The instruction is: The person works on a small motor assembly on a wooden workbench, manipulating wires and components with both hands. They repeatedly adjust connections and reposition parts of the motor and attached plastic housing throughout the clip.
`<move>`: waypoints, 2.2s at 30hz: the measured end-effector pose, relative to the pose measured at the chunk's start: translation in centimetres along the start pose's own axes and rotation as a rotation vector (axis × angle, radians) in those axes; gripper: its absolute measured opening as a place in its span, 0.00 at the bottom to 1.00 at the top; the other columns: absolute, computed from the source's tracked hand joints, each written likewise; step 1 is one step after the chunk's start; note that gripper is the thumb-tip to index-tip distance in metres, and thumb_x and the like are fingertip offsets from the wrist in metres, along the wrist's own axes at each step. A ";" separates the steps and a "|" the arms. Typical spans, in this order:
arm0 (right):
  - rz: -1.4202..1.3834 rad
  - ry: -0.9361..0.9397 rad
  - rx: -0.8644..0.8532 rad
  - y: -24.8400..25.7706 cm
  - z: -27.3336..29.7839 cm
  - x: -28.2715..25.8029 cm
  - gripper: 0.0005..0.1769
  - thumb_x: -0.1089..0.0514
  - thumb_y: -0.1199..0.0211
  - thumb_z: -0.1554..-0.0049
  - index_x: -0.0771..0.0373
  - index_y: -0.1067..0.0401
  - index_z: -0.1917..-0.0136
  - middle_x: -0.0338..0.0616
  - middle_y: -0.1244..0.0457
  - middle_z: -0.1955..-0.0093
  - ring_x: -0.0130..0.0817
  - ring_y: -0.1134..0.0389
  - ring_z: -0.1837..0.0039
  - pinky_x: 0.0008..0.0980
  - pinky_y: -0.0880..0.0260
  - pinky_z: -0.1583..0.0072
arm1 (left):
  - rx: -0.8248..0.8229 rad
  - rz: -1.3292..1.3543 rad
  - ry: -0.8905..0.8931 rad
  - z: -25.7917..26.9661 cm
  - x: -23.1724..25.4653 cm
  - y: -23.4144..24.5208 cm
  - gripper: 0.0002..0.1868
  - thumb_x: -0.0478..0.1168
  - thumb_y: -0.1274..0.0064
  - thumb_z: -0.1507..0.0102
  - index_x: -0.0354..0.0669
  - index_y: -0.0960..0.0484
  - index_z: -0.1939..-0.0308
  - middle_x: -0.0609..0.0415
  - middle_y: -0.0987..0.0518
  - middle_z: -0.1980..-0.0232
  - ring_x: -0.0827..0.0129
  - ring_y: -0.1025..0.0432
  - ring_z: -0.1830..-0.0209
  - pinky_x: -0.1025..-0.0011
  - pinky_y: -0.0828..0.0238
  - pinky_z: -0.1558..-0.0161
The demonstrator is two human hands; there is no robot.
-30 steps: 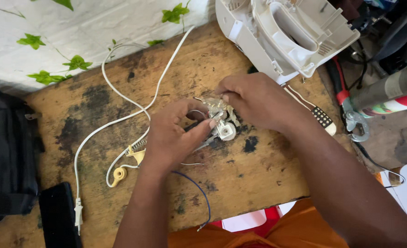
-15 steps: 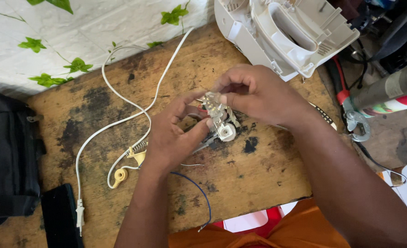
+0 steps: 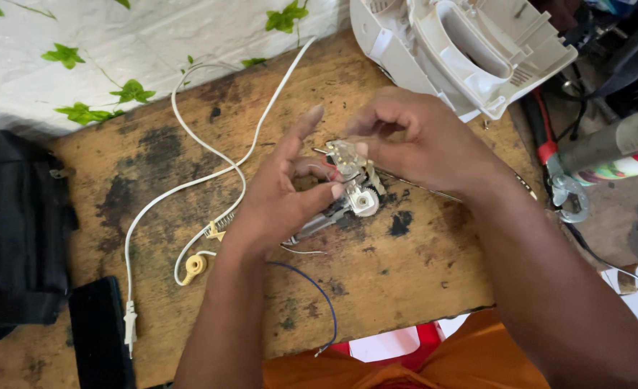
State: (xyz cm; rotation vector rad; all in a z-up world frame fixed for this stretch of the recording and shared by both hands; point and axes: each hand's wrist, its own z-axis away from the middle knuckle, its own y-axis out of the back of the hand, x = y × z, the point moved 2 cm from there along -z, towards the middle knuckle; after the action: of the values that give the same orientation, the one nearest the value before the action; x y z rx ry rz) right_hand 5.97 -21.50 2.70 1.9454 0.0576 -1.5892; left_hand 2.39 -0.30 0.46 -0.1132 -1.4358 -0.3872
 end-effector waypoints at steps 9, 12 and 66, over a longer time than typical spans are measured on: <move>0.181 0.058 -0.209 -0.3 0.2 0.0 0.08 0.58 0.33 0.44 0.51 0.19 0.50 0.33 0.33 0.57 0.26 0.31 0.54 0.28 0.35 0.52 | -0.064 0.051 -0.137 -0.5 -1.6 1.0 0.47 0.41 0.36 0.41 0.56 0.45 0.22 0.43 0.42 0.19 0.80 0.25 0.54 0.75 0.25 0.51; 0.256 0.051 -0.196 -0.8 0.0 1.0 0.04 0.56 0.30 0.46 0.50 0.21 0.54 0.32 0.33 0.58 0.27 0.31 0.55 0.31 0.37 0.52 | -0.079 0.113 -0.115 -0.5 -1.6 0.8 0.48 0.38 0.36 0.41 0.55 0.46 0.21 0.48 0.44 0.18 0.79 0.26 0.54 0.77 0.23 0.60; 0.624 0.430 -0.063 -2.2 0.4 1.0 0.09 0.69 0.37 0.42 0.59 0.24 0.50 0.43 0.35 0.55 0.45 0.33 0.57 0.43 0.36 0.60 | 0.038 -0.055 -0.079 -0.8 -2.7 0.5 0.26 0.37 0.34 0.42 0.49 0.19 0.39 0.61 0.17 0.64 0.84 0.27 0.64 0.81 0.28 0.58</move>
State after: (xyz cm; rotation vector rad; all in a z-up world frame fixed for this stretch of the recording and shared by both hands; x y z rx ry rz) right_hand 5.03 -20.27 0.79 1.9618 -0.2931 -0.7522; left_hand 3.08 0.43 -2.20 -0.0590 -1.5264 -0.4040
